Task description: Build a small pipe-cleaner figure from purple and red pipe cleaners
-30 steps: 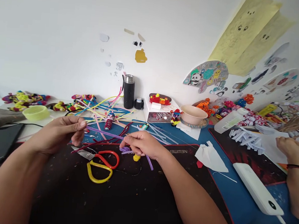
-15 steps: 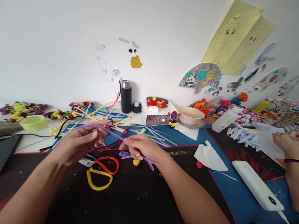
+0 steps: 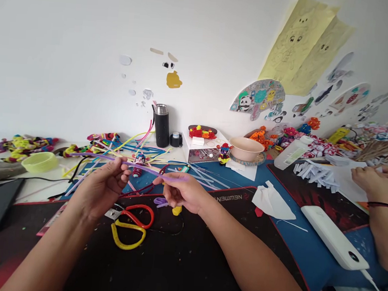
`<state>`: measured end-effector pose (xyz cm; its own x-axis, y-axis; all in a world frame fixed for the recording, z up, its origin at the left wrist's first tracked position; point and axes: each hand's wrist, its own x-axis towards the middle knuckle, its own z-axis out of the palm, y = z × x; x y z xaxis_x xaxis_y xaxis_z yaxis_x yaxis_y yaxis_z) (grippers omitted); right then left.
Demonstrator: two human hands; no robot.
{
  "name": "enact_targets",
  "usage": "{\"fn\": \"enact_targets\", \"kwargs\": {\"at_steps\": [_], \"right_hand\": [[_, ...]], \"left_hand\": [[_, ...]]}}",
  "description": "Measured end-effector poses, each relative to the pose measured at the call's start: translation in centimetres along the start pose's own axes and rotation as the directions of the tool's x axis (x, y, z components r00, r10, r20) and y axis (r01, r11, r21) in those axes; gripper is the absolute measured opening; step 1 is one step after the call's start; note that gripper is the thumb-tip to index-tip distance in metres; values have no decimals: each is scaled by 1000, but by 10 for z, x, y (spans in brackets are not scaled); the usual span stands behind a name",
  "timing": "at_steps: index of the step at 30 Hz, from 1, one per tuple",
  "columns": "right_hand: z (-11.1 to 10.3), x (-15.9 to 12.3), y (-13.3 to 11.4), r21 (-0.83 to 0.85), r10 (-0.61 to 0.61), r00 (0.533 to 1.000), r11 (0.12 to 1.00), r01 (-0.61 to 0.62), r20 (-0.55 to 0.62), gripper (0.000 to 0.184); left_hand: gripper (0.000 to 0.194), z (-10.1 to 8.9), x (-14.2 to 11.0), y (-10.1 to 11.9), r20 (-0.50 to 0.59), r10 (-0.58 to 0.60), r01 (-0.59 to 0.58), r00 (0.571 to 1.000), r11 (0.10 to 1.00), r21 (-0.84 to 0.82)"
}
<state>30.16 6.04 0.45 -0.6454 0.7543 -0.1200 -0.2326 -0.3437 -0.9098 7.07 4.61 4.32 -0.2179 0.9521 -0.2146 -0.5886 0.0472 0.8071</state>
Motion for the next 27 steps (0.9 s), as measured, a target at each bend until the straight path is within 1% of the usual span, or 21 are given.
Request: {"fn": "enact_targets", "kwargs": {"at_steps": [1,3,6,9,12,15,17,20,24,27], "right_hand": [[0,1,1,3,-5,1000,1000,5,-27,31],[1,1,3,-14,-16,998,1000,15,-64,28],[3,1,4,-44,-49,996,998,45,-75,31],[5,1,4,-36,-100,990,995,97,-99,37],[5,3,5,-7,-152,974,988,153,-166,41],[3,6,5,2,-205,952,978,211,-226,39],[2,7,4,-3,-217,944,975,223,-248,38],[3,7,3,-19,-210,944,977,212,-255,35],[6,4,1,-64,-202,953,979,193,-224,32],[8,2,0,-99,-200,959,978,183,-202,33]], "left_hand": [[27,4,-1,3,-49,-33,30,998,998,-54],[38,11,-5,6,-114,-87,73,990,989,-126],[44,19,-10,6,-146,-101,83,984,989,-123],[42,24,-14,-3,-116,-96,90,989,994,-56],[38,25,-17,-14,-79,-127,127,989,992,-3],[38,24,-17,-24,-64,-171,174,983,984,46],[38,23,-15,-27,-67,-178,182,982,982,57],[39,21,-11,-29,-95,-162,165,982,986,26],[39,20,-8,-29,-124,-174,172,977,985,-30],[38,20,-8,-27,-123,-181,177,976,983,-39]]}}
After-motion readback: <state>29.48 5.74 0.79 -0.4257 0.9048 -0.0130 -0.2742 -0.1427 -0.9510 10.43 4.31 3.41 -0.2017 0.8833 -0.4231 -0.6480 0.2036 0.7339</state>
